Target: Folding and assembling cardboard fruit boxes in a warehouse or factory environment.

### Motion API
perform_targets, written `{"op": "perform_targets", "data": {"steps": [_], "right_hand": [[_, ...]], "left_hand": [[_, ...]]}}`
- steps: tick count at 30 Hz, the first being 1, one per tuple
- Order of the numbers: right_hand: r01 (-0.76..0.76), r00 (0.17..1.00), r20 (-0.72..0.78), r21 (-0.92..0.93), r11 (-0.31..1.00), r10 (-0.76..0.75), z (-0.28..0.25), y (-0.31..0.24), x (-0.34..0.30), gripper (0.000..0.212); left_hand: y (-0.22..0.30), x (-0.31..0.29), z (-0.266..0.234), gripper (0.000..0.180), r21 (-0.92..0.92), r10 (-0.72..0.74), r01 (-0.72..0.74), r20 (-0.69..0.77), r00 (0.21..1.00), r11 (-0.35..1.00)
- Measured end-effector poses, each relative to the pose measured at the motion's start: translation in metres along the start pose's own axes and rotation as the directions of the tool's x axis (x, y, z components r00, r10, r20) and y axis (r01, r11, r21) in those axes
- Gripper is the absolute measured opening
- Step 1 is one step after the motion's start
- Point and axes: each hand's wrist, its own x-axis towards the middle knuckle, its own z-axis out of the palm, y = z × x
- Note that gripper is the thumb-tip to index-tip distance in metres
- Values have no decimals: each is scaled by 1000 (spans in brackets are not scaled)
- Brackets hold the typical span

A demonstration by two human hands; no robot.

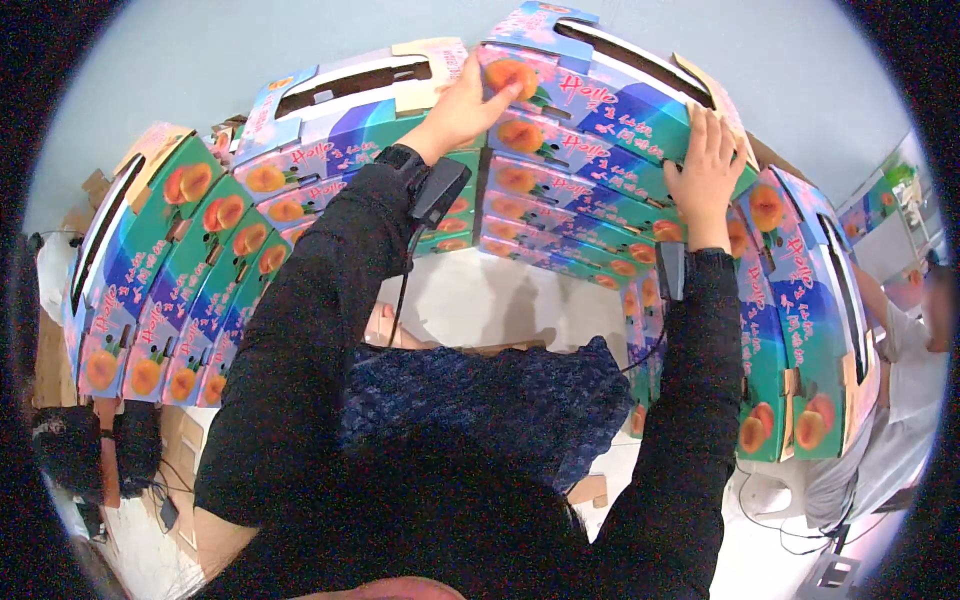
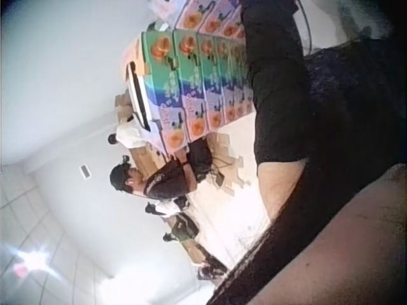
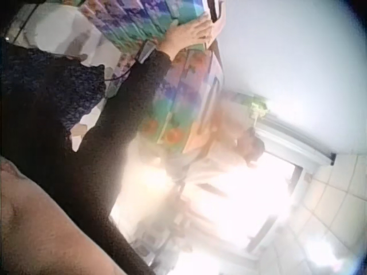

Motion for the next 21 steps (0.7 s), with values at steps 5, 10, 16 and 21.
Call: {"op": "perform_targets", "data": {"steps": [5, 10, 16, 21], "right_hand": [[-21, 1000, 4, 107, 994, 21, -36, -50, 2, 85], [212, 971, -27, 541, 814, -236, -55, -154, 14, 76], [257, 920, -150, 928, 270, -361, -42, -338, 69, 84], [-49, 982, -17, 938, -342, -189, -49, -489, 126, 89]], "left_hand": [[31, -65, -66, 86, 267, 235, -185, -170, 957, 946], [58, -165, -205, 87, 498, 225, -9, -377, 898, 867], [85, -264, -380, 39, 641, 507, 369, -763, 402, 672], [94, -304, -440, 32, 323, 284, 481, -946, 154, 815]]}}
